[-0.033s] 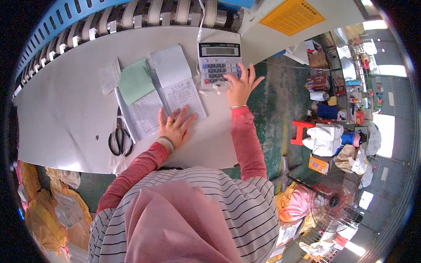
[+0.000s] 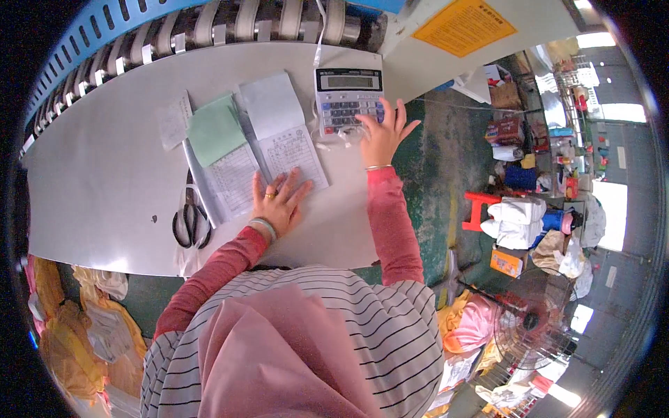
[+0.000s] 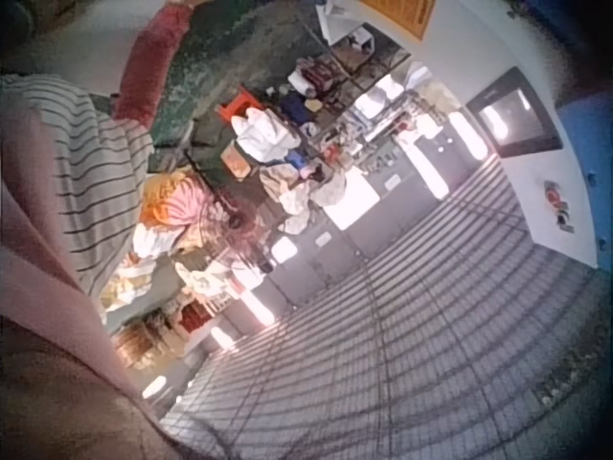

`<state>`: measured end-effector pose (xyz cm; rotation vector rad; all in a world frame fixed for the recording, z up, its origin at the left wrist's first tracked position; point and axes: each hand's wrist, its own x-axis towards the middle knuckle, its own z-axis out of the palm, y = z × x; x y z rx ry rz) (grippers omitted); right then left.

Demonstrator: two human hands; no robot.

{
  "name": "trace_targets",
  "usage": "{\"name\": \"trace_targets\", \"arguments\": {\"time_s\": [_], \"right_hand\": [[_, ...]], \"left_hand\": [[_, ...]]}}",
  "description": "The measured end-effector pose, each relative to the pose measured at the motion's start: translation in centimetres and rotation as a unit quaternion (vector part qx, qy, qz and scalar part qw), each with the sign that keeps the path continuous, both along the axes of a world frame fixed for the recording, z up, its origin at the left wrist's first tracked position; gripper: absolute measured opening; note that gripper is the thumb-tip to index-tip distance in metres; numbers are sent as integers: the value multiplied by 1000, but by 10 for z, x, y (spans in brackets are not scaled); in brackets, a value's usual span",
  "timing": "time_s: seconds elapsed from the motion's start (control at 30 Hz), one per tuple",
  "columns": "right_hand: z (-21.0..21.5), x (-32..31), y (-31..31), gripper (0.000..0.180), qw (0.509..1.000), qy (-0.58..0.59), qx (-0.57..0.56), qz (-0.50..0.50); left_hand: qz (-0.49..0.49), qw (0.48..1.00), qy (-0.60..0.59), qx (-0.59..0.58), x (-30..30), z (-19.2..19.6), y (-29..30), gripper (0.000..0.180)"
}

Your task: The person uses a calculator and writes in a logbook on a workstation, then picks up paper slips and walks over to a large stack of white garments to straighten and count the top items by hand.

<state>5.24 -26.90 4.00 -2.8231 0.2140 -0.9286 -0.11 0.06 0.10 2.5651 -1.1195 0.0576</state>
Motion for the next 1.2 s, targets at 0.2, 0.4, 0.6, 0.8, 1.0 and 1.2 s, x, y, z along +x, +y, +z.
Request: {"name": "trace_targets", "arguments": {"time_s": [0.2, 0.4, 0.6, 0.8, 1.0, 1.2], "right_hand": [[-7, 12, -6, 32, 998, 51, -32, -34], [-7, -25, -13, 32, 999, -23, -9, -24], [-8, -40, -25, 39, 997, -20, -16, -69], [-14, -30, -26, 35, 995, 0, -47, -93], [-2, -32, -9, 30, 992, 61, -30, -107], [26, -41, 45, 13, 995, 66, 31, 67]], "left_hand": [[5, 1000, -5, -12, 0, -1, -2, 61], [6, 1000, -3, -8, -1, -2, -2, 61], [5, 1000, -4, -11, -1, 0, -2, 61], [5, 1000, -19, -11, 0, -1, -3, 61], [7, 1000, -9, -1, 0, -2, -1, 60], [3, 1000, -4, 3, -1, 1, 0, 58]]}}
